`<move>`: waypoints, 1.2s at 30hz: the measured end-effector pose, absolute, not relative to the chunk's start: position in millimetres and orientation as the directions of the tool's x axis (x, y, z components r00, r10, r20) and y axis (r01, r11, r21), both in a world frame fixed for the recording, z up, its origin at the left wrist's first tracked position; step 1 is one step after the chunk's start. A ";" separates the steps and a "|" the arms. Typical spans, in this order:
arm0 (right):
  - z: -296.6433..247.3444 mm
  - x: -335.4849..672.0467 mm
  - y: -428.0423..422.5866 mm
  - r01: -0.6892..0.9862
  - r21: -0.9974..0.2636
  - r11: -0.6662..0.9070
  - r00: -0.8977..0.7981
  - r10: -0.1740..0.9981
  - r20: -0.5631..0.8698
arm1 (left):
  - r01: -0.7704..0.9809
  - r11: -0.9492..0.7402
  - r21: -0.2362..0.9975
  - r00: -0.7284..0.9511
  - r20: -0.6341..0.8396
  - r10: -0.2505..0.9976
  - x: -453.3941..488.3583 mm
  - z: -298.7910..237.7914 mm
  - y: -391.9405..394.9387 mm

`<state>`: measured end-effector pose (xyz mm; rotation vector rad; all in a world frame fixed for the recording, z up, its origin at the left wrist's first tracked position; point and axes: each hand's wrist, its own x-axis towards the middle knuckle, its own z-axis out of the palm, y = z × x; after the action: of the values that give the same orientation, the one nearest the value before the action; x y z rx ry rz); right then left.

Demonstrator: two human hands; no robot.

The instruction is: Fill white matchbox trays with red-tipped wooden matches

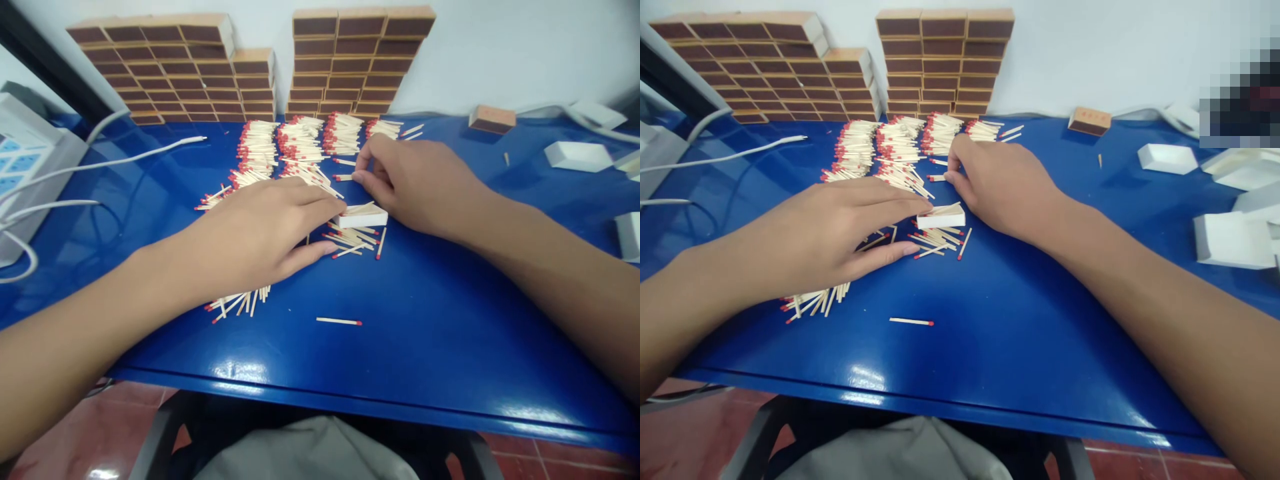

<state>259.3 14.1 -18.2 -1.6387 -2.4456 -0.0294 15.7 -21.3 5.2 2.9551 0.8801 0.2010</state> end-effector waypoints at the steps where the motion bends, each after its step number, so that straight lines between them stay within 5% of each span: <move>1: -17.6 259.0 13.7 0.919 -0.098 0.383 -0.364 0.916 0.170 | 0.541 -0.836 0.089 0.829 0.109 0.548 15.8 5.3 -21.2; 36: -18.4 259.9 12.9 0.923 -0.086 0.375 -0.356 0.918 0.176 | 0.499 -0.861 0.096 0.845 0.166 0.508 17.8 1.0 -25.3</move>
<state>259.9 12.9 -18.4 -1.6550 -2.4373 -0.0414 17.8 -25.3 1.0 2.9699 0.8105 0.2889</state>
